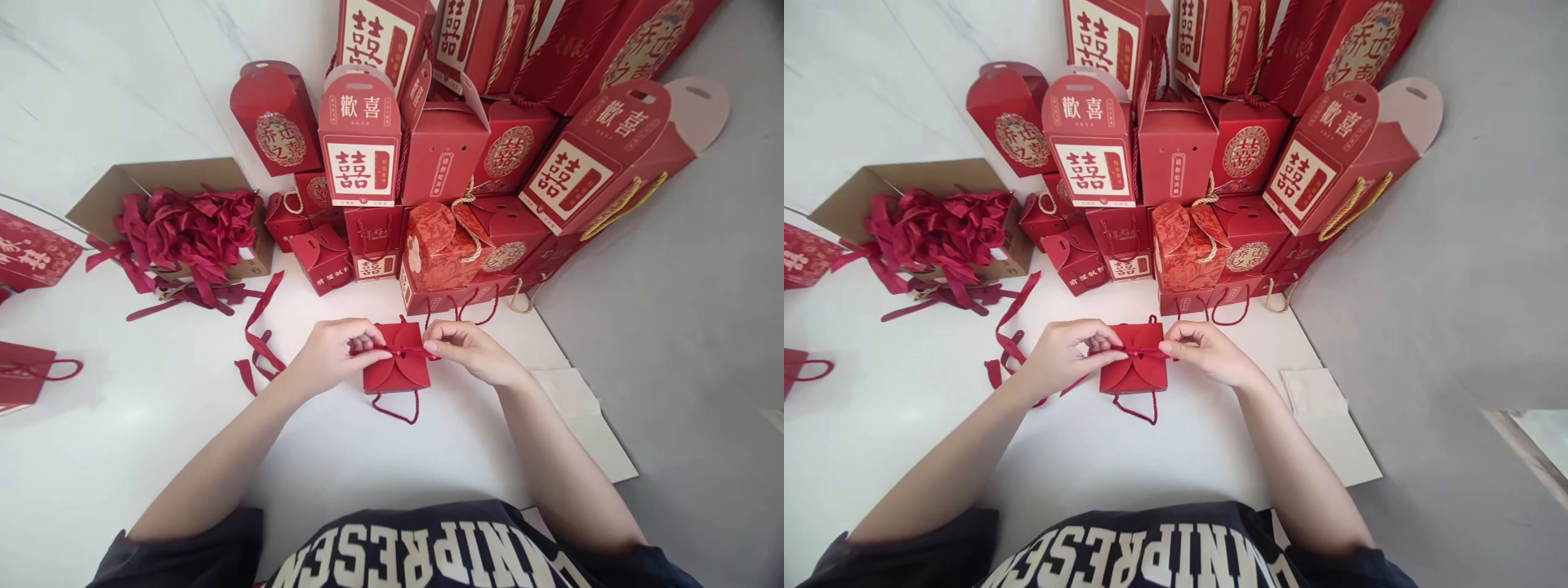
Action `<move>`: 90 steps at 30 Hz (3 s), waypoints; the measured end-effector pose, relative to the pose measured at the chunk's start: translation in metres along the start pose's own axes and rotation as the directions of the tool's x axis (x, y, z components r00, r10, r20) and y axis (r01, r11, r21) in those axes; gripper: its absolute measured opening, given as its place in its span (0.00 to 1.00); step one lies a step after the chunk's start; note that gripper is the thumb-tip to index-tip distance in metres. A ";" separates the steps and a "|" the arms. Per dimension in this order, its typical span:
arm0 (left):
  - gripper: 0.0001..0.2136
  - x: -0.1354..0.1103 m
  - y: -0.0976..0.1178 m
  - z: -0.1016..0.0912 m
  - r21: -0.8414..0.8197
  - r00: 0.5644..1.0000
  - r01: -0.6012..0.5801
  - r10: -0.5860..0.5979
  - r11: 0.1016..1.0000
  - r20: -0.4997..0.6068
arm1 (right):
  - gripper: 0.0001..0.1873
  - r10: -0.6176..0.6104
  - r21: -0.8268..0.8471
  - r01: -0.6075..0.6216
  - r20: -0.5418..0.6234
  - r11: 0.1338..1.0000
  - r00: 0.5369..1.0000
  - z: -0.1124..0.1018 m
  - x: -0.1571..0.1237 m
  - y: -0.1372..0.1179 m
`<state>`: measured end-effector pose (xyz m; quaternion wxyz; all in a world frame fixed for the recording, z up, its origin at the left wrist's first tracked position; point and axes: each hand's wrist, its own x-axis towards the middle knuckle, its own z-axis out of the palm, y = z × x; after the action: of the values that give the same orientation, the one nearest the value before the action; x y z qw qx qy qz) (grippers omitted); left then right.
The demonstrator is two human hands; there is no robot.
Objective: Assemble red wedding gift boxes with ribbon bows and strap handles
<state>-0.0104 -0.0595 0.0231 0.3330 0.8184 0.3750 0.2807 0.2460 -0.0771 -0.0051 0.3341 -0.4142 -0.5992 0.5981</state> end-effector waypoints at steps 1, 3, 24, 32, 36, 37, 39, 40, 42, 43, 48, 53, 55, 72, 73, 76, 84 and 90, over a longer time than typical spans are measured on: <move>0.09 0.001 0.001 -0.003 -0.056 0.992 0.122 -0.120 0.991 0.032 | 0.17 0.005 0.003 -0.005 -0.005 1.000 1.000 -0.001 0.000 0.001; 0.12 0.002 0.001 -0.007 -0.127 0.954 0.292 -0.280 0.948 0.107 | 0.18 0.014 0.001 -0.014 -0.017 1.000 1.000 -0.001 0.000 0.001; 0.14 0.009 -0.036 -0.039 -0.200 0.703 0.604 -0.399 0.771 0.589 | 0.19 0.065 -0.064 -0.060 0.077 0.996 0.995 -0.007 0.003 0.014; 0.09 0.006 -0.055 -0.055 -0.263 0.610 0.542 -0.158 0.798 0.776 | 0.19 0.070 -0.046 -0.066 0.100 0.997 0.993 -0.009 0.003 0.018; 0.06 0.009 -0.048 -0.051 -0.419 0.833 0.228 0.047 0.879 0.551 | 0.20 0.066 -0.035 -0.062 0.112 0.997 0.991 -0.005 0.005 0.016; 0.05 0.010 -0.045 -0.048 -0.446 0.869 0.162 0.087 0.880 0.487 | 0.20 0.064 -0.032 -0.061 0.118 0.998 0.991 -0.005 0.006 0.016; 0.06 0.013 -0.041 -0.038 -0.485 0.899 0.089 0.139 0.870 0.414 | 0.21 0.060 -0.026 -0.057 0.130 0.998 0.990 -0.004 0.008 0.016; 0.07 0.014 -0.039 -0.033 -0.504 0.904 0.084 0.147 0.860 0.401 | 0.21 0.057 -0.023 -0.054 0.134 0.998 0.989 -0.003 0.009 0.017; 0.10 0.015 -0.038 -0.022 -0.542 0.916 0.110 0.126 0.833 0.381 | 0.21 0.053 -0.016 -0.051 0.134 0.999 0.990 -0.003 0.010 0.017; 0.11 0.016 -0.038 -0.018 -0.550 0.927 0.125 0.101 0.826 0.362 | 0.21 0.053 -0.013 -0.051 0.133 0.999 0.990 -0.003 0.010 0.018; 0.12 0.016 -0.036 -0.007 -0.494 0.965 0.163 -0.035 0.854 0.259 | 0.21 0.049 -0.002 -0.049 0.127 0.999 0.991 -0.002 0.011 0.019; 0.11 0.021 -0.028 -0.003 -0.450 0.965 0.190 -0.083 0.873 0.248 | 0.20 0.037 0.007 -0.038 0.114 0.999 0.993 -0.001 0.011 0.020; 0.11 0.023 -0.026 -0.002 -0.398 0.968 0.184 -0.094 0.899 0.235 | 0.20 0.032 0.007 -0.033 0.110 0.999 0.993 -0.002 0.011 0.021; 0.11 0.022 -0.029 0.001 -0.261 0.974 0.144 -0.090 0.955 0.209 | 0.13 -0.155 -0.019 0.156 0.056 0.988 0.986 0.014 0.007 -0.009; 0.11 0.022 -0.029 0.001 -0.264 0.974 0.141 -0.086 0.954 0.209 | 0.13 -0.168 -0.046 0.170 0.054 0.984 0.984 0.017 0.009 -0.010; 0.11 0.021 -0.029 0.002 -0.259 0.975 0.128 -0.074 0.957 0.210 | 0.14 -0.215 -0.158 0.220 0.049 0.963 0.975 0.026 0.011 -0.015; 0.10 0.021 -0.026 -0.001 -0.194 0.968 0.124 -0.076 0.973 0.239 | 0.17 -0.341 -0.542 0.313 0.051 0.780 0.939 0.040 0.009 -0.021; 0.11 0.020 -0.021 0.000 -0.124 0.974 0.104 -0.075 0.987 0.216 | 0.10 -0.329 -0.435 0.212 -0.214 0.875 0.920 0.043 0.010 -0.013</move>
<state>-0.0086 -0.0330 0.0116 0.4373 0.8014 0.3546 0.2018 0.2016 -0.0864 0.0045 0.4042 -0.4660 -0.7082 0.3435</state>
